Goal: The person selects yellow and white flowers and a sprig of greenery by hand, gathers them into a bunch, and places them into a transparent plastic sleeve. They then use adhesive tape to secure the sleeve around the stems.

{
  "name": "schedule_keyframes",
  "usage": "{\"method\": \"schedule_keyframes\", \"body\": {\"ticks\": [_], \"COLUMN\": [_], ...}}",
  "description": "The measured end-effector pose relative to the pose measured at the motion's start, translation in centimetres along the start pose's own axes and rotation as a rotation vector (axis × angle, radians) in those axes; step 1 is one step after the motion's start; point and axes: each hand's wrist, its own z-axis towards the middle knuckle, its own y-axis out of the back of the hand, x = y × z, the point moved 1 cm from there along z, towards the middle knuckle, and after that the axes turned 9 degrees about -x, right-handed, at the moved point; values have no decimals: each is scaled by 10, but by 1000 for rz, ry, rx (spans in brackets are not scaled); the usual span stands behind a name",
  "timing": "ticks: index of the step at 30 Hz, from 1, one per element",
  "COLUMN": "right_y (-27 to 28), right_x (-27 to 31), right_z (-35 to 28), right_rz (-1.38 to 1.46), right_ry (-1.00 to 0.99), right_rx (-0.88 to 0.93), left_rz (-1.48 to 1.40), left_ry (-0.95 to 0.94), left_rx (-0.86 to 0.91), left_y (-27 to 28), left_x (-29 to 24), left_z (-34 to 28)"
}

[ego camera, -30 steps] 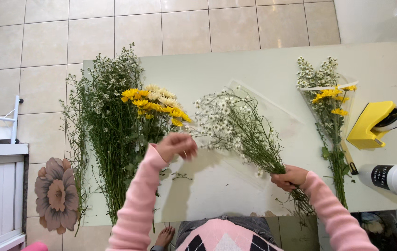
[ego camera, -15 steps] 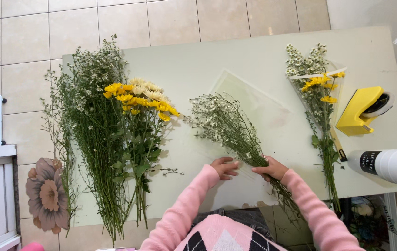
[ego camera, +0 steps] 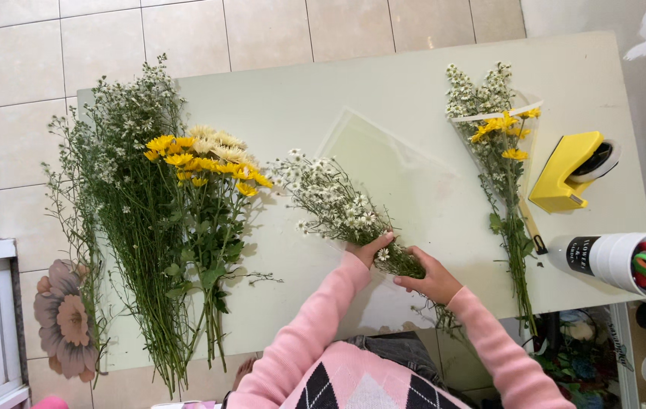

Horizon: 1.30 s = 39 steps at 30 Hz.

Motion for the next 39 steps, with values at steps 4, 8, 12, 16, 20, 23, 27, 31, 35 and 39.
{"method": "schedule_keyframes", "body": {"ticks": [4,8,12,16,20,23,27,31,35,39], "right_y": [12,18,24,22,24,21,14,22,13,-4], "right_x": [-57,-94,-95,-65,-65,-48,-8,-66,-74,-43], "right_z": [3,7,8,7,12,24,51,124,143,123], "right_rz": [-33,256,263,189,136,125,77,-129,-628,-873], "right_ry": [66,186,190,198,211,223,230,183,38,-15], "right_rx": [-14,122,86,89,52,11,-38,-168,-345,-406], "left_rz": [-120,-334,-691,-685,-772,-859,-1094,-881,-636,-615], "left_ry": [64,-45,-69,-70,-137,-189,-80,58,137,151], "left_rx": [254,40,31,129,207,381,606,454,369,365], "left_y": [11,15,11,19,18,20,37,50,66,77], "left_x": [-140,-96,-15,-45,5,-18,-18,20,52,57], "left_z": [-160,-134,-57,-79,-17,-17,-2,9,0,-11]}}
